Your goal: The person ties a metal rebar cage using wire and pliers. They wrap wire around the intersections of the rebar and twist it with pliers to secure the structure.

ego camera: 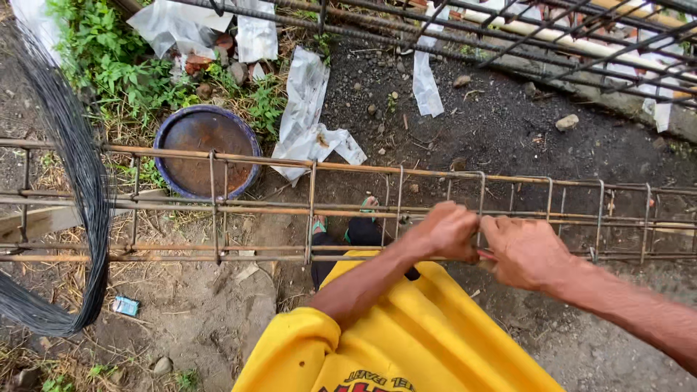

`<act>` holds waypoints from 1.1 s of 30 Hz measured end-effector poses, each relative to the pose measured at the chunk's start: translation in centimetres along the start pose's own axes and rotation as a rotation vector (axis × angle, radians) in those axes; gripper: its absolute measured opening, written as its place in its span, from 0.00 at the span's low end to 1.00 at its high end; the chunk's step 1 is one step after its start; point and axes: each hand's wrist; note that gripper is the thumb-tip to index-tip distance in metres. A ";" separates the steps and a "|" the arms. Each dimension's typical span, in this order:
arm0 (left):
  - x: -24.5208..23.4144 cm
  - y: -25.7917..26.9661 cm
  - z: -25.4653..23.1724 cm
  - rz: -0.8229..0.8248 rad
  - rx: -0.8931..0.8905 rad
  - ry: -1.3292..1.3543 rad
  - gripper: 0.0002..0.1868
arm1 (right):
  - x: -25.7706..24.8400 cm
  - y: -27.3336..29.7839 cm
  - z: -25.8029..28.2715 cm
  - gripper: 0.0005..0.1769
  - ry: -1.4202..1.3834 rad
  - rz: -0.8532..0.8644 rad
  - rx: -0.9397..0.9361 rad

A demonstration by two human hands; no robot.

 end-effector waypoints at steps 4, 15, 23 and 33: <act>0.5 1.6 -1.8 -0.107 0.131 -0.152 0.13 | -1.3 -2.7 -2.0 0.28 -0.568 0.744 0.012; 2.6 -0.5 1.0 0.158 -0.298 -0.024 0.19 | 7.5 -5.4 -2.0 0.25 -0.365 0.824 0.017; 1.2 0.4 -0.7 0.114 -0.197 -0.107 0.12 | 3.6 -4.1 -0.8 0.28 -0.416 0.732 0.079; 6.5 -1.2 1.3 -0.170 0.166 -0.334 0.14 | 4.3 -0.4 -0.8 0.23 -0.465 0.529 0.333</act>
Point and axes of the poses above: each hand's wrist, its own y-axis away from the middle knuckle, its own x-axis out of the palm, z = x × y, and after that the axes turned 13 degrees about y, right-handed
